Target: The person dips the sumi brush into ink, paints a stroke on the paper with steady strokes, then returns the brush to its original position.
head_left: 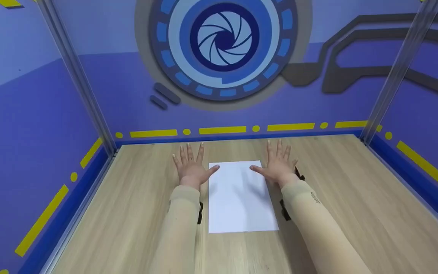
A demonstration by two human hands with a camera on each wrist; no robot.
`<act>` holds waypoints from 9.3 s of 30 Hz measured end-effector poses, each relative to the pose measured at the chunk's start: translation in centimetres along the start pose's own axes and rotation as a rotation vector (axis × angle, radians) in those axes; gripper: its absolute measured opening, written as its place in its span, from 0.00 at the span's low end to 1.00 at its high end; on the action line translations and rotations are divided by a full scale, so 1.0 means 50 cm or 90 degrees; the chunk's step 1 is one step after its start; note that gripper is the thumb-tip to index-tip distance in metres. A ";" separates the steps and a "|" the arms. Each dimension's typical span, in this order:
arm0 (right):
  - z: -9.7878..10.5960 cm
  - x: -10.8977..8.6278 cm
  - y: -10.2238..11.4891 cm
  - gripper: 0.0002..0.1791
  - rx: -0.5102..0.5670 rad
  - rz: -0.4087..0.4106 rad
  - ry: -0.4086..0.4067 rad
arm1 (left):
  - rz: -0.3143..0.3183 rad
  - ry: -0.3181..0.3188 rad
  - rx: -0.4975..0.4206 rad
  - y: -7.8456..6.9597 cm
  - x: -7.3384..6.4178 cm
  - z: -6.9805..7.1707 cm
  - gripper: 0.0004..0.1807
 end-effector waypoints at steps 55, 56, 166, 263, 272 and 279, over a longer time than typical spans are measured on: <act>0.074 -0.161 -0.071 0.41 0.489 0.137 -0.209 | -0.206 0.293 -0.318 -0.032 -0.170 -0.124 0.53; 0.076 -0.168 -0.071 0.41 0.481 0.144 -0.209 | -0.215 0.290 -0.304 -0.033 -0.174 -0.126 0.53; 0.039 -0.304 -0.125 0.27 -0.345 0.789 -0.427 | -0.261 0.281 -0.223 -0.012 -0.192 -0.168 0.47; 0.025 -0.255 -0.238 0.06 0.653 -0.167 -0.774 | -0.266 0.279 -0.232 -0.005 -0.186 -0.177 0.48; 0.014 -0.242 -0.238 0.13 0.662 -0.173 -0.702 | -0.263 0.283 -0.237 -0.007 -0.186 -0.173 0.48; 0.025 -0.249 -0.229 0.13 0.633 -0.169 -0.696 | -0.258 0.281 -0.237 -0.008 -0.188 -0.172 0.48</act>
Point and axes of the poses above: each hand's wrist, its own x-axis towards the middle knuckle, its own z-axis out of the back of the hand, y = z × x, the point moved 6 cm from there along x, towards the middle knuckle, and after that the axes turned 13 degrees about z, right-handed, at the moved point
